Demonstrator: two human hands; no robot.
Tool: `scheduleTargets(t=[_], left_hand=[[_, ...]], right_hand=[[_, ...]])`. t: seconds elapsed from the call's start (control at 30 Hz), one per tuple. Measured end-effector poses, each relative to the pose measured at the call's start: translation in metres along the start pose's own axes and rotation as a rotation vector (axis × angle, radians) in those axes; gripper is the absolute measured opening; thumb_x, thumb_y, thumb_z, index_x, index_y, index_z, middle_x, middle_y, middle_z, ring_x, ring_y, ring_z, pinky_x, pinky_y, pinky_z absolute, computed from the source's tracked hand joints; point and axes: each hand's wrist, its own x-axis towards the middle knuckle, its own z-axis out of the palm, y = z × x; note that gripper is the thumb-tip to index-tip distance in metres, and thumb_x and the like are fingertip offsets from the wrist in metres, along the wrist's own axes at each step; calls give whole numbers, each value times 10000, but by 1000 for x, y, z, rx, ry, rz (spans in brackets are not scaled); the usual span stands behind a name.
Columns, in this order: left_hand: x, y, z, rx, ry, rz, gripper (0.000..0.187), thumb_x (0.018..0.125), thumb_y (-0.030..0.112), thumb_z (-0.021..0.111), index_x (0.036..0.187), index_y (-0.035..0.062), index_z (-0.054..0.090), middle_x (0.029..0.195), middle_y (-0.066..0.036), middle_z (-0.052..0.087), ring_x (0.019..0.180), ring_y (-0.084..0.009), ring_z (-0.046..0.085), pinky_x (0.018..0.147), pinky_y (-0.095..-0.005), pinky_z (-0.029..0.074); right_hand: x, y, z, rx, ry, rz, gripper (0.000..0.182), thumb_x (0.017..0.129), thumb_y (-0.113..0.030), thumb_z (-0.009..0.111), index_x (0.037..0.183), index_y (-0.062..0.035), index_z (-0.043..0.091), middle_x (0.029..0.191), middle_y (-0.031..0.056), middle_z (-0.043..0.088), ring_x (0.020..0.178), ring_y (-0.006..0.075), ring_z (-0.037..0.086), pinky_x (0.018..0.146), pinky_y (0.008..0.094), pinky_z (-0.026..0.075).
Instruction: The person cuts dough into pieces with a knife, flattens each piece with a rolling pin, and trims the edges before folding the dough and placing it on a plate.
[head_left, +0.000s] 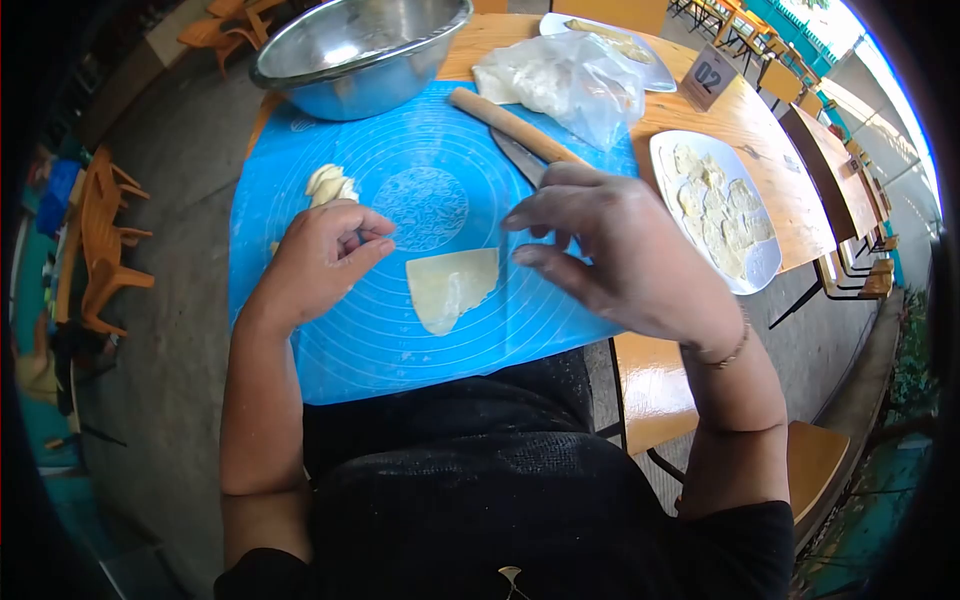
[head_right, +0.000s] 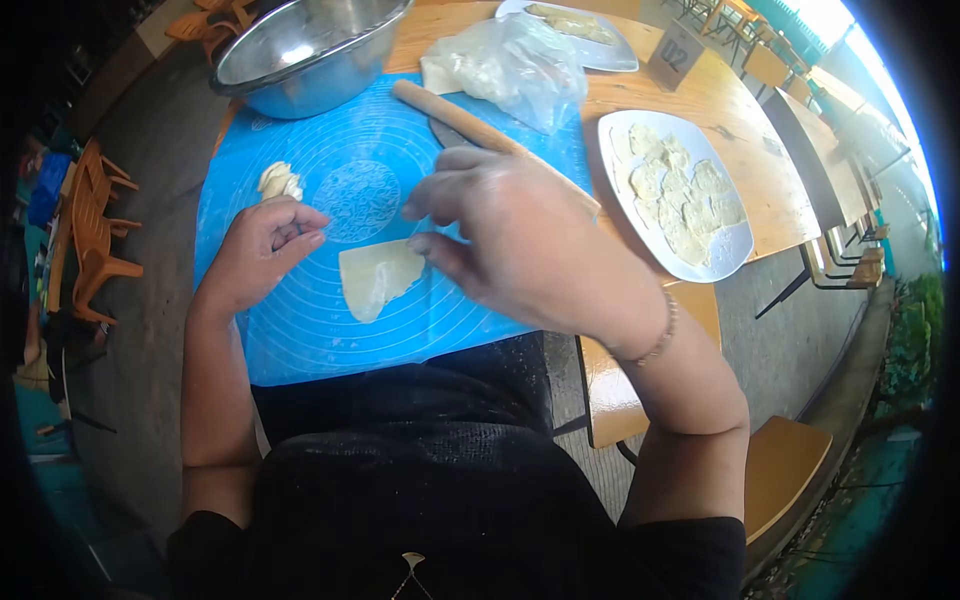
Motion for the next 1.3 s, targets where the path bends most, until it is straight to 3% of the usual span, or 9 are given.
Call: scheduleTargets(t=[0.13,0.2,0.37,0.57,0.67,0.83,1.07,1.27,1.3], left_hand=[[-2,-2,-3,-70,54,10,203,900,132,707,1023,-30,701,915,-108,712,817,-156,663,718,-295,529],[-1,1,-6,-105,93,-17,189,932,103,672,1066,-29,690,987,-108,702,921,-153,674,807,-301,545],[-1,-2,-8,-56,220,77,187,931,104,674,1071,-18,692,996,-126,709,909,-179,686,807,-307,553],[-2,0,-7,-28,235,113,198,922,123,685,1052,-26,698,974,-149,715,888,-197,699,783,-318,563],[-3,0,-6,14,228,122,207,924,135,684,1051,-27,698,960,-158,717,872,-199,702,773,-318,563],[-1,-1,-3,-26,199,123,220,925,150,684,1059,-24,695,958,-161,719,857,-199,705,761,-317,560],[-1,-1,-3,-2,230,137,217,927,153,686,1056,-20,695,950,-150,721,840,-183,701,747,-307,555],[0,-4,-1,-28,242,112,226,924,159,688,1065,-17,698,942,-143,720,819,-176,696,735,-306,552],[0,-4,-1,-24,250,120,226,923,159,688,1066,-16,698,940,-141,720,814,-173,695,731,-306,551]], right_hand=[[27,-6,40,-70,-121,-7,193,845,-89,684,1009,6,720,980,175,652,883,350,660,837,422,537],[33,-3,59,-95,-128,-37,209,848,-94,676,1029,1,722,1008,181,642,927,352,649,859,428,528],[44,-11,81,-207,-228,1,344,828,-53,716,1168,-3,692,1064,157,625,1022,330,615,916,410,505],[43,-5,82,-178,-231,23,326,790,-22,736,1115,-6,713,1044,154,628,1018,336,620,919,406,506],[44,-4,75,-145,-330,42,249,800,-64,681,1046,-38,708,1054,167,618,1012,358,629,914,429,517],[45,2,85,-55,-188,20,230,802,-71,671,1028,-52,708,1030,163,628,992,360,642,881,440,523],[50,6,89,-202,-220,0,116,836,-129,647,896,-49,705,993,161,640,916,374,646,839,439,526],[47,13,84,-74,-241,-29,149,799,-153,688,883,-31,681,949,164,647,866,346,648,813,418,523],[47,11,79,39,-282,17,155,800,-141,693,899,-22,680,931,147,663,863,308,655,811,394,522]])
